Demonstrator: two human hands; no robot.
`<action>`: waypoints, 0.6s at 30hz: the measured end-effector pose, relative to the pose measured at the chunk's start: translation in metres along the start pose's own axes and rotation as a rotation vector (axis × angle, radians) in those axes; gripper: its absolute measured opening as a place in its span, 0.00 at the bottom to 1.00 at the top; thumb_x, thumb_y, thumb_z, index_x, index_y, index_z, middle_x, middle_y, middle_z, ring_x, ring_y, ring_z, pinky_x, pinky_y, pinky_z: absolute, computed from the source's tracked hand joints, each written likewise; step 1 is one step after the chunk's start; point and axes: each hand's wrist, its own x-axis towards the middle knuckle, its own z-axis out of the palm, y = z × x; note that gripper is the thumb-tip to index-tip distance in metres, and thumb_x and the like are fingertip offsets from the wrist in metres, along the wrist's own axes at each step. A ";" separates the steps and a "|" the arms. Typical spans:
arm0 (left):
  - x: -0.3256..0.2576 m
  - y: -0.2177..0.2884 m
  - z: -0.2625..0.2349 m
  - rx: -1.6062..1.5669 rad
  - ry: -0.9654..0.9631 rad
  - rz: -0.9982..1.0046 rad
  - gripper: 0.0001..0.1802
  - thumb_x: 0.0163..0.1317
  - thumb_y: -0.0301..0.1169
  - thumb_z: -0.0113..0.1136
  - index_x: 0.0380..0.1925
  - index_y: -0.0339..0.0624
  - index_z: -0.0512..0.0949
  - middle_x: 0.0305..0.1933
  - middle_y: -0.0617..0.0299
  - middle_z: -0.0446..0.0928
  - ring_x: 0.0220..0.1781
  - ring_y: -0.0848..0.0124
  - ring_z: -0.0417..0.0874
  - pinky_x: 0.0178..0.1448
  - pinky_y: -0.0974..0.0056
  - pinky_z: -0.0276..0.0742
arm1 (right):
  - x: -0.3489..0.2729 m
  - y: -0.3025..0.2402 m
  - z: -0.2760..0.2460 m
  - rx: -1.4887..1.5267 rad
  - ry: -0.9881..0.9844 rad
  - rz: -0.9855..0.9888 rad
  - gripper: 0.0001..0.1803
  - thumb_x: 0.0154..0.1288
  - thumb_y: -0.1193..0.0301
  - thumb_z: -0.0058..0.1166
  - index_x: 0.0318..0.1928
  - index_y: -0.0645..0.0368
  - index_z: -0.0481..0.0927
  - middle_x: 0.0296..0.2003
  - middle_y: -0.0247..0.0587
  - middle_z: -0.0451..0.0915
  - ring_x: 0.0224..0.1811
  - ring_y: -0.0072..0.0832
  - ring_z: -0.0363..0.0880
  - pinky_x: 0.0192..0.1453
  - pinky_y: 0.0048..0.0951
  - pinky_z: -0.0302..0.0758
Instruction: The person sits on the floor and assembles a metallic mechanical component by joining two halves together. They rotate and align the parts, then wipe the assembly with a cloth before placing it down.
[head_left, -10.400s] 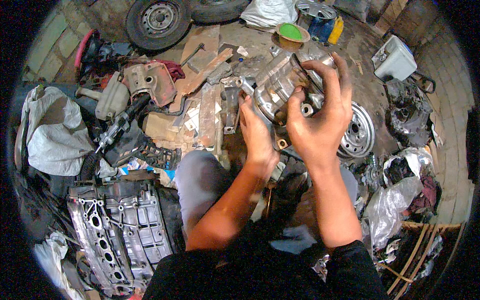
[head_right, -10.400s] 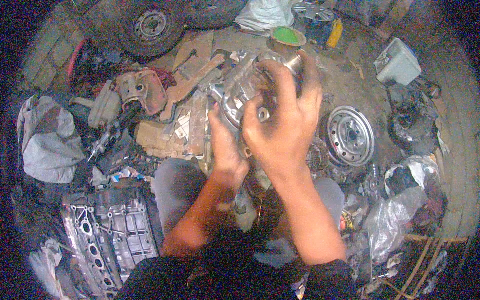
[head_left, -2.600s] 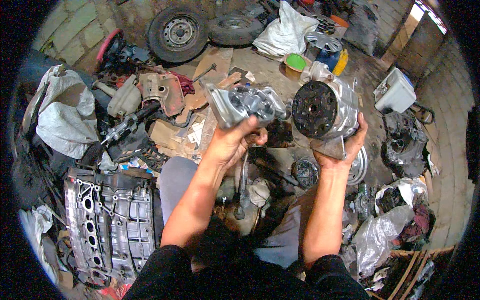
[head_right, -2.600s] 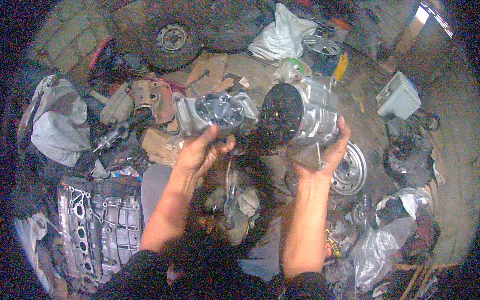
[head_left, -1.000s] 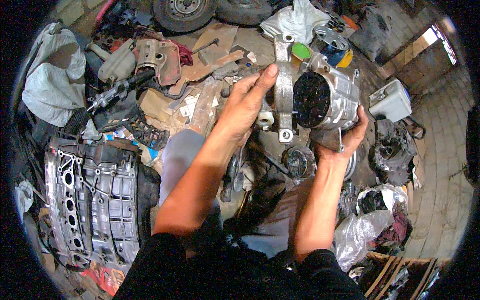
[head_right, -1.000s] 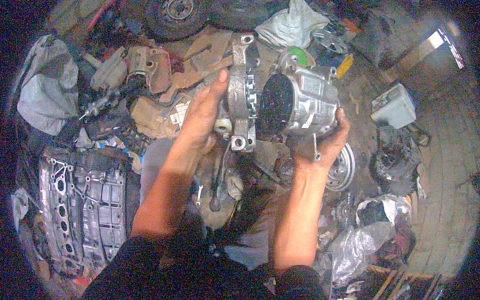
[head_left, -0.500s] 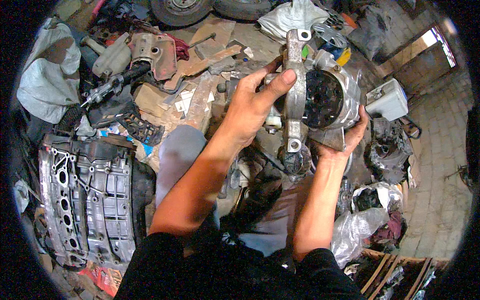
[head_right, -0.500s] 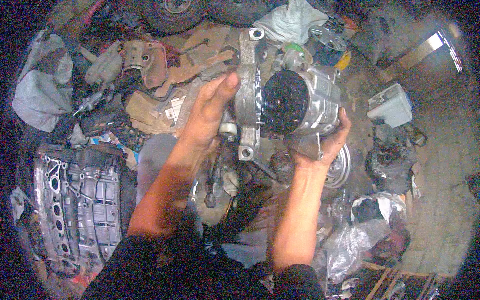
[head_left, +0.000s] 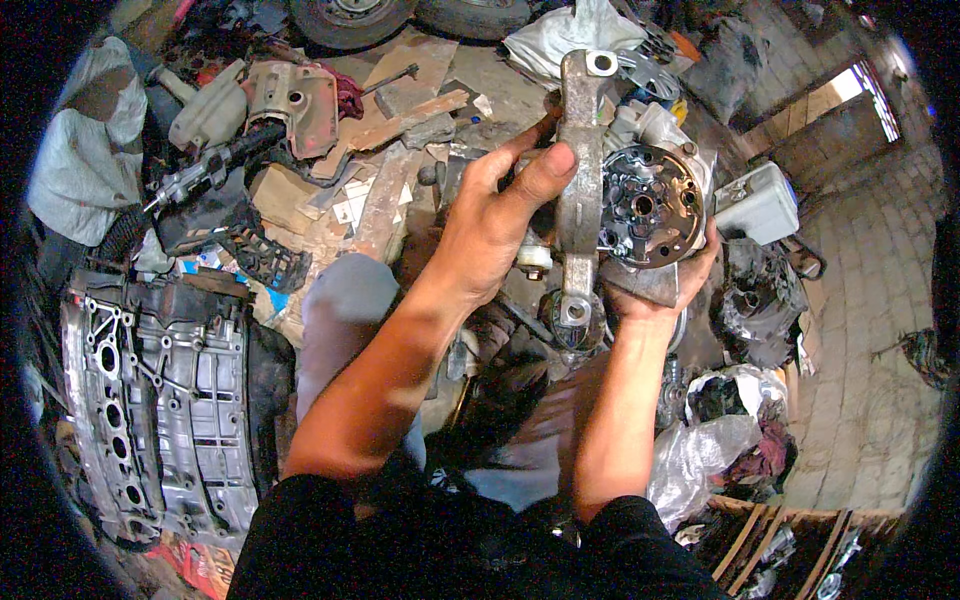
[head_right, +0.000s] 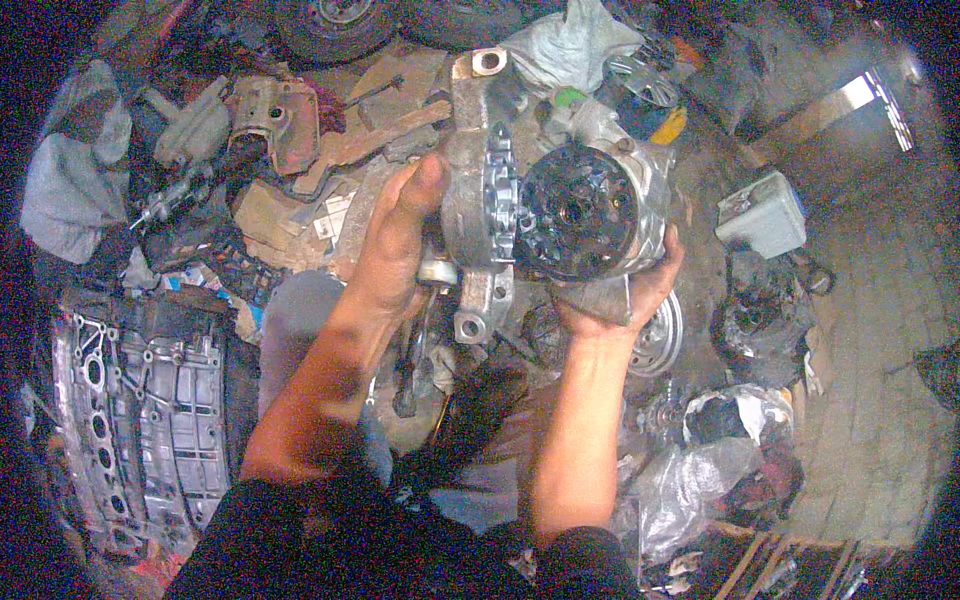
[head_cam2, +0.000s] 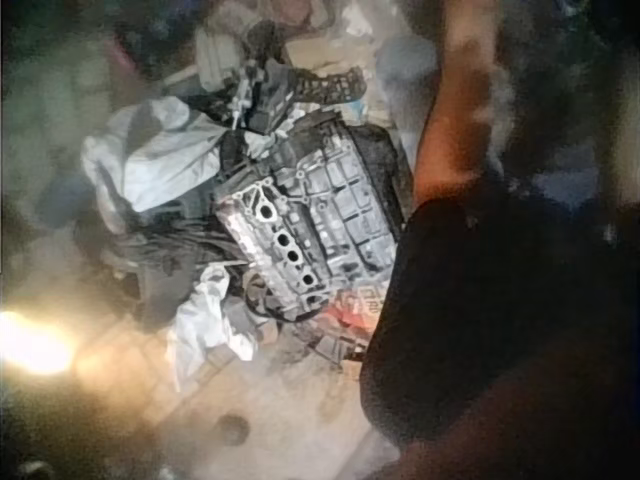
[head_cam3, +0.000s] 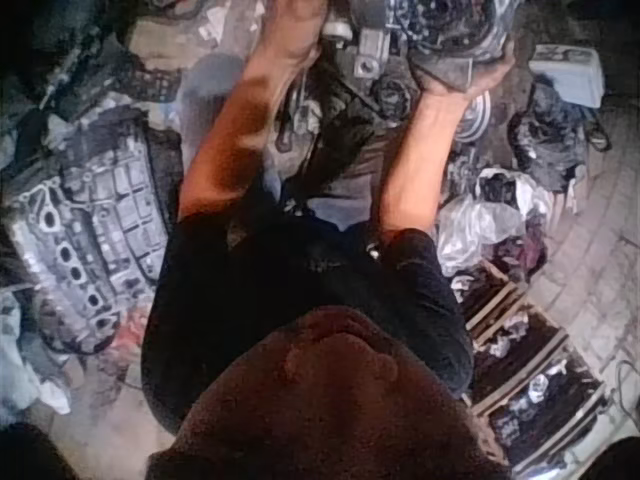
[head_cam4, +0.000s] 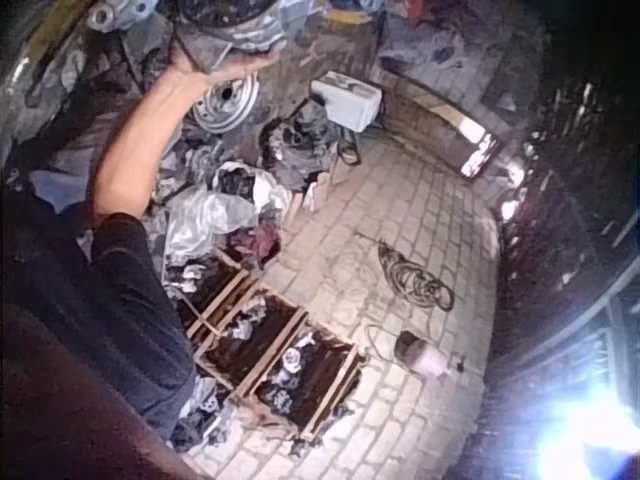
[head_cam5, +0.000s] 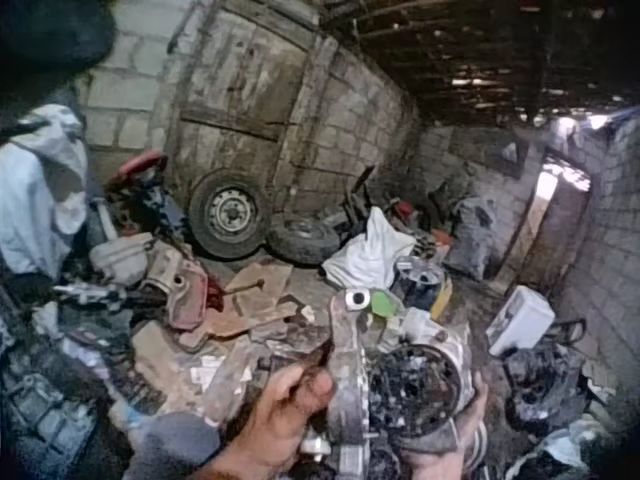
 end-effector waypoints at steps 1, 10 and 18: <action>0.000 0.000 -0.001 0.011 0.002 0.004 0.41 0.64 0.54 0.62 0.63 0.29 0.71 0.55 0.56 0.79 0.56 0.72 0.76 0.65 0.66 0.67 | 0.000 0.001 0.000 0.012 -0.007 -0.002 0.36 0.65 0.44 0.42 0.67 0.51 0.71 0.64 0.44 0.74 0.65 0.46 0.71 0.71 0.53 0.65; -0.001 0.001 -0.004 0.013 -0.001 0.013 0.41 0.65 0.54 0.61 0.64 0.28 0.70 0.57 0.54 0.78 0.59 0.70 0.75 0.68 0.66 0.64 | 0.000 0.006 0.005 -0.029 0.028 -0.012 0.38 0.64 0.44 0.45 0.68 0.52 0.69 0.65 0.45 0.73 0.66 0.46 0.70 0.71 0.54 0.65; -0.001 0.003 -0.003 0.032 0.000 -0.003 0.42 0.64 0.53 0.62 0.65 0.28 0.69 0.57 0.53 0.78 0.59 0.69 0.75 0.68 0.65 0.64 | 0.000 0.003 0.001 0.002 -0.023 -0.002 0.37 0.63 0.46 0.49 0.67 0.52 0.70 0.64 0.46 0.73 0.66 0.45 0.71 0.71 0.54 0.66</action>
